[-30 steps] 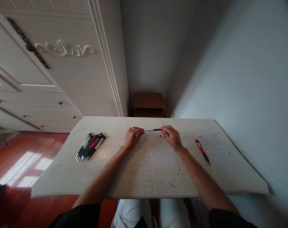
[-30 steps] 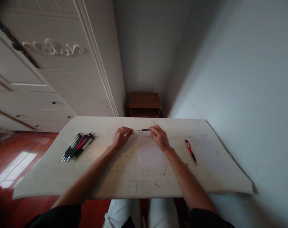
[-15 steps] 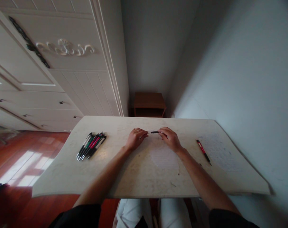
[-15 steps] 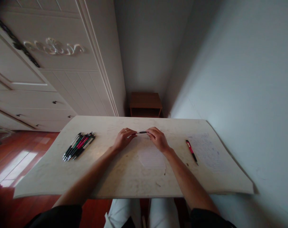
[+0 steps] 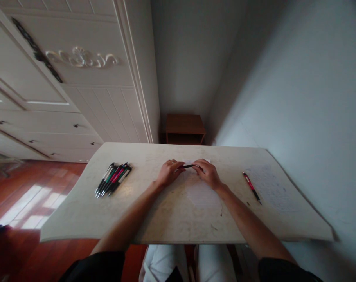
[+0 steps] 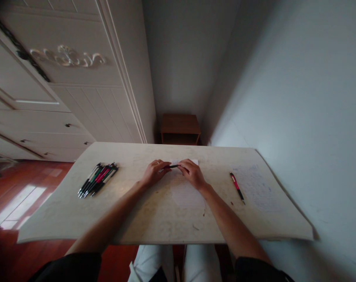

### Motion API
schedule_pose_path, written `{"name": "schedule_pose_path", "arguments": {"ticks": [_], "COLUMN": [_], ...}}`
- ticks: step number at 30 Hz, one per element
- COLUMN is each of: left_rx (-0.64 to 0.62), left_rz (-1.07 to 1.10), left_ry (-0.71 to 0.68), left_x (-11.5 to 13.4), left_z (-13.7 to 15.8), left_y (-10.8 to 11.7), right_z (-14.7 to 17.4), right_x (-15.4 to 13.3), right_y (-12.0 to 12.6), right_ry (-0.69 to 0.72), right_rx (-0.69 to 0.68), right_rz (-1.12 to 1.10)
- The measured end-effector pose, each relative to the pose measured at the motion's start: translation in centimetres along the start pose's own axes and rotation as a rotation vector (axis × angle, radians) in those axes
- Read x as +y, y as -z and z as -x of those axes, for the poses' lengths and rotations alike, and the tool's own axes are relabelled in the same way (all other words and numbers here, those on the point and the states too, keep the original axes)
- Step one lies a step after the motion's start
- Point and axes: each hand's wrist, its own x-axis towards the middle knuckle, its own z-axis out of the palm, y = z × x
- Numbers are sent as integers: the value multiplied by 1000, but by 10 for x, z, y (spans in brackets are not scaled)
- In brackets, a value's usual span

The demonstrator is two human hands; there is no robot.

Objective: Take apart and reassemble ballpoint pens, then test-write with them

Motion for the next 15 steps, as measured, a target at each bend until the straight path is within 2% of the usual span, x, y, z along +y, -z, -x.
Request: {"name": "schedule_pose_path", "arguments": {"ticks": [8, 15], "left_rx": [11, 101], "left_rz": [-11, 0], "left_ry": [-4, -60], "left_x": [1, 0], "left_z": [0, -1], "left_y": [2, 3], "right_z": [1, 3], "right_x": [-1, 0], "right_y": [-4, -9], "right_ry": [-46, -97], "right_rx": [-7, -7], "right_rz": [-15, 57]}}
